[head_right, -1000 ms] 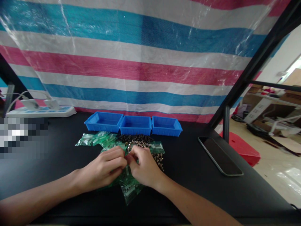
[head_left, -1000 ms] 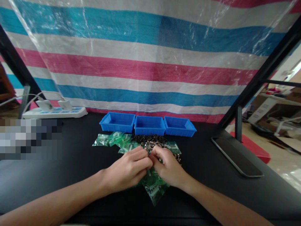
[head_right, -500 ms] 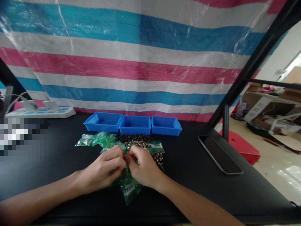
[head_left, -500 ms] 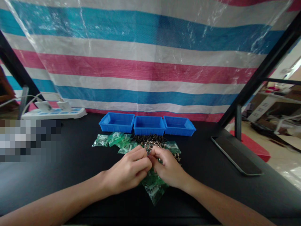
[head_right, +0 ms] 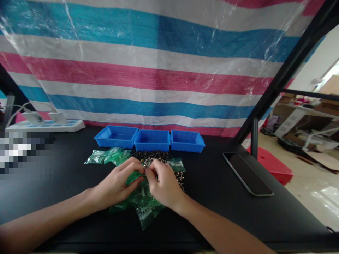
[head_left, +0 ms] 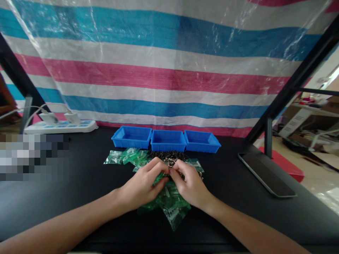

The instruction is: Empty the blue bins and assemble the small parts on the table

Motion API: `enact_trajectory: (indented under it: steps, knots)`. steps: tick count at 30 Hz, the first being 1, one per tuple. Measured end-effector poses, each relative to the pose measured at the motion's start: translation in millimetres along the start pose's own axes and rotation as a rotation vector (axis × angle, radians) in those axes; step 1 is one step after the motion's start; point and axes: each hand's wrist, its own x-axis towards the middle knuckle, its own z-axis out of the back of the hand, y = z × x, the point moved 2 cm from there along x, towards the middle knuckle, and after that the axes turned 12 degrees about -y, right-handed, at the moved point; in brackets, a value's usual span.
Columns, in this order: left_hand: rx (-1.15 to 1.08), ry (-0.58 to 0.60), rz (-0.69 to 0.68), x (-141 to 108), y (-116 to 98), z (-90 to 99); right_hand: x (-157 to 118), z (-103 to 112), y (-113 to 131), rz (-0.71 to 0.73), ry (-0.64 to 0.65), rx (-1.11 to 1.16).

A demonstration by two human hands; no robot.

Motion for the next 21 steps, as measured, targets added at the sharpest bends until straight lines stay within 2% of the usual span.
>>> enact_trajectory:
  steps: [5,15,21]
  knots:
    - [0.046,0.037,0.092,1.8,4.1,-0.9,1.0,2.1,0.7,0.033,-0.021,-0.075]
    - [0.003,0.052,0.075,1.7,-1.4,-1.0,-0.5,1.3,1.2,0.194,0.013,-0.189]
    - [-0.022,0.066,0.06,1.2,-4.3,-0.2,0.2,1.5,3.4,0.198,0.062,-0.087]
